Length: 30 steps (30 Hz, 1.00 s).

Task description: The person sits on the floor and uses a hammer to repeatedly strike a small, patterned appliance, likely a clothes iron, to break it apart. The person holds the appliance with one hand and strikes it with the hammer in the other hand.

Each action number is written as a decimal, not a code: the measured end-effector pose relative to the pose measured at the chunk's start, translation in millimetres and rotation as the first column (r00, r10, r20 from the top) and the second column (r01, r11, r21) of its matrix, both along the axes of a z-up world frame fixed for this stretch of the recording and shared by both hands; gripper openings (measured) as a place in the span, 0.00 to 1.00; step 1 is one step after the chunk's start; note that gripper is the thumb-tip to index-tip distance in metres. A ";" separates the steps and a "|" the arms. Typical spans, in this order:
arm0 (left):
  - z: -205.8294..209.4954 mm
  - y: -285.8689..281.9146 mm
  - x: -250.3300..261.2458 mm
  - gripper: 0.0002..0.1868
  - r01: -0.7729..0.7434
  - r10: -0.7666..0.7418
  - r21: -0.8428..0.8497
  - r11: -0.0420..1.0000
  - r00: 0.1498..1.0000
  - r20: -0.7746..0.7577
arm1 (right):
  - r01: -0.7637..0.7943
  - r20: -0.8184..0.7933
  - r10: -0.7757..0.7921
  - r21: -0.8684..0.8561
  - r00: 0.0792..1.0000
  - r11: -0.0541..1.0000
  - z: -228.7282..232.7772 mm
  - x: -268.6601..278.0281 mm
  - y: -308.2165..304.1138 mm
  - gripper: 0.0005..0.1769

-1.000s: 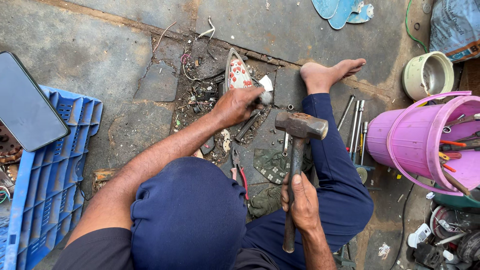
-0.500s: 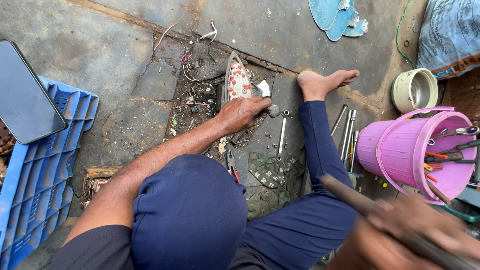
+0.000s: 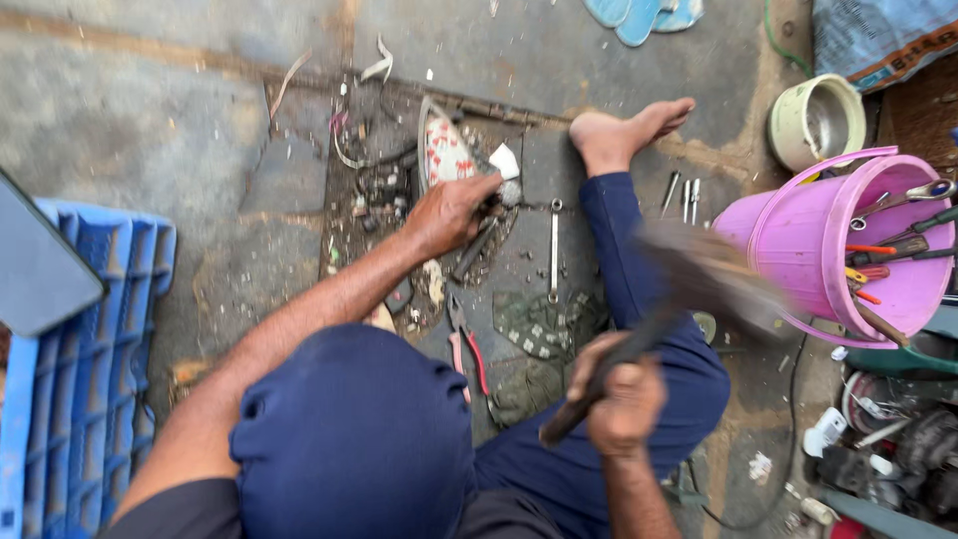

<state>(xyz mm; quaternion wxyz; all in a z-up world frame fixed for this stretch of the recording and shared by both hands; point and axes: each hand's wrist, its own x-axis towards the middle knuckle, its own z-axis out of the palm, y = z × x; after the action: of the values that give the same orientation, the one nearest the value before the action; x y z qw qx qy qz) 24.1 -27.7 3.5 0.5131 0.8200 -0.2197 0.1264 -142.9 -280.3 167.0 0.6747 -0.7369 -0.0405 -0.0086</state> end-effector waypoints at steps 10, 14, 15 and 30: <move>10.2 -2.2 -16.6 0.30 0.065 -0.058 0.070 0.995 0.993 -0.107 | -0.239 0.070 0.243 -0.065 0.968 0.969 17.6 43.7 -17.8 0.21; 9.7 11.7 -0.4 0.25 -0.037 0.033 -0.064 0.997 0.997 -0.064 | 0.003 0.024 0.024 -0.764 0.999 0.645 -42.1 43.7 4.7 0.27; 7.2 17.2 -1.0 0.24 -0.080 0.070 -0.136 0.987 0.994 -0.080 | -0.046 -0.161 -0.059 -0.579 0.985 0.814 -47.3 39.4 4.6 0.26; -2.6 25.6 1.0 0.27 -0.134 0.123 -0.075 0.988 0.984 -0.130 | -0.008 -0.522 -0.093 -0.189 0.848 0.982 -31.1 4.3 -17.7 0.27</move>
<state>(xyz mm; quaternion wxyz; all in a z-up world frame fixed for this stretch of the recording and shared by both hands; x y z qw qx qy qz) 25.1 -2.0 0.9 0.5502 0.8168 -0.1284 0.1168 -138.5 -297.9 135.9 0.5886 -0.7705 0.1622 0.1831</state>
